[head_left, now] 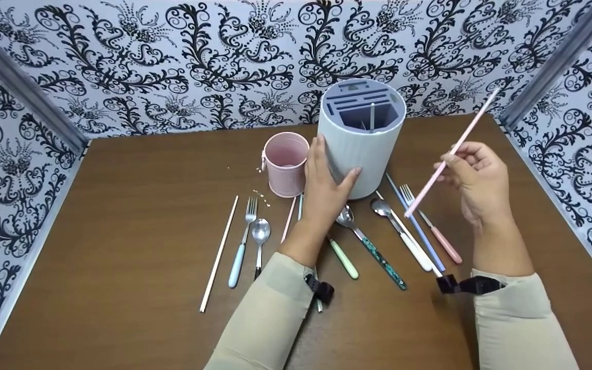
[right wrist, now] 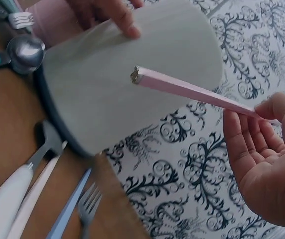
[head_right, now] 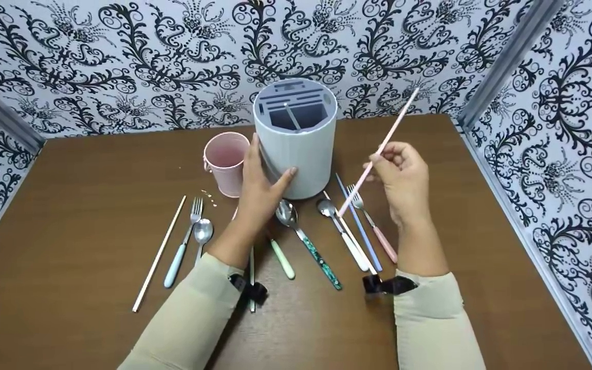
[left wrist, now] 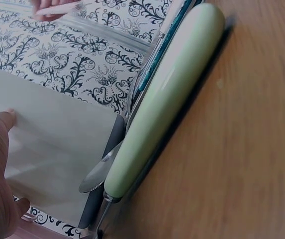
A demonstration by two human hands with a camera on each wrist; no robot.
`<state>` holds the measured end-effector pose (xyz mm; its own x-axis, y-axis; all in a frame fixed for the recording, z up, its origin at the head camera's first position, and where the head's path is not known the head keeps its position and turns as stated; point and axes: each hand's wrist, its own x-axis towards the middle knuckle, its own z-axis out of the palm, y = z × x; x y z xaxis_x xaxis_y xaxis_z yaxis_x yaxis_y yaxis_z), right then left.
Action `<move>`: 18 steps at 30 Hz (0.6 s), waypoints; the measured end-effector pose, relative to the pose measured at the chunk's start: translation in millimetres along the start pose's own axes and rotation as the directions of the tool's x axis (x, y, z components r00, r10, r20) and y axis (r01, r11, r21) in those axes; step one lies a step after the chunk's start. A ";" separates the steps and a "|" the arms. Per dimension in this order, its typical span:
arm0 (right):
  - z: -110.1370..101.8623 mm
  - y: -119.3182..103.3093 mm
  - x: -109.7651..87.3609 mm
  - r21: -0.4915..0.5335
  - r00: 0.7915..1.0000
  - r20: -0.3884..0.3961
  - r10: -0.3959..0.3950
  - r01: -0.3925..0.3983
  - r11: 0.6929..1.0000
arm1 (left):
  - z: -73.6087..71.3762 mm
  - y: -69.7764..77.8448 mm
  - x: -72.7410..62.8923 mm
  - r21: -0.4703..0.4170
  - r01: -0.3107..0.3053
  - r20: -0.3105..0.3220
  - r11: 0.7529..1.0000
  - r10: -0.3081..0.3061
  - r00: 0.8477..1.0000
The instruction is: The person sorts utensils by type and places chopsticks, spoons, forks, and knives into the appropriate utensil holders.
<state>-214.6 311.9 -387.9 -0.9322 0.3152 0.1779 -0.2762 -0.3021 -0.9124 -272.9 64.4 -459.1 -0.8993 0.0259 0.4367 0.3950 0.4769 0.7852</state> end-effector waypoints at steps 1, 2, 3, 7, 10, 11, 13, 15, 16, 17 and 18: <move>3.1 -2.8 0.9 0.016 1.000 -0.010 -0.008 0.008 1.000 | -0.1 0.1 0.0 0.000 -0.001 -0.001 1.000 0.001 1.000; 6.2 -5.8 2.2 0.034 1.000 -0.016 -0.014 0.014 0.999 | -0.3 0.2 0.1 0.000 -0.001 -0.001 1.000 0.001 1.000; 9.6 -9.3 3.7 0.049 0.999 -0.027 -0.020 0.022 0.999 | -0.4 0.2 0.2 0.001 -0.002 -0.003 1.000 0.002 1.000; 23.1 -24.0 9.6 0.109 0.996 -0.071 -0.057 0.065 0.992 | -0.3 -0.8 0.5 0.004 -0.003 -0.008 1.000 0.003 1.000; 33.1 -34.6 14.4 0.141 0.990 -0.100 -0.098 0.112 0.984 | -0.2 -1.0 0.3 0.003 -0.006 -0.010 1.000 0.006 1.000; 36.0 -37.7 16.1 0.154 0.988 -0.108 -0.110 0.126 0.980 | -0.1 -1.0 0.1 0.003 -0.006 -0.008 1.000 0.006 1.000; 41.6 -43.8 19.5 0.180 0.984 -0.130 -0.125 0.148 0.973 | 0.1 -0.9 -0.3 0.005 -0.010 -0.005 1.000 0.010 1.000; 46.7 -49.6 23.1 0.220 0.978 -0.159 -0.134 0.167 0.961 | 0.1 -0.6 -0.5 0.009 -0.012 -0.002 1.000 0.013 1.000; 49.2 -52.4 25.1 0.247 0.976 -0.171 -0.136 0.176 0.953 | 0.1 -0.5 -0.5 0.010 -0.014 -0.002 1.000 0.014 1.000; 51.7 -55.1 27.0 0.267 0.973 -0.185 -0.135 0.182 0.946 | 0.1 -0.4 -0.4 0.011 -0.014 -0.003 1.000 0.014 1.000; 54.3 -57.6 29.0 0.286 0.970 -0.201 -0.136 0.191 0.939 | 0.0 -0.2 -0.3 0.011 -0.015 -0.004 1.000 0.015 1.000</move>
<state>-238.4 289.6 -310.1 -0.8198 0.5276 0.2226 -0.5044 -0.4811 -0.7170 -272.7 64.2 -459.4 -0.8927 0.0296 0.4497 0.4060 0.4860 0.7739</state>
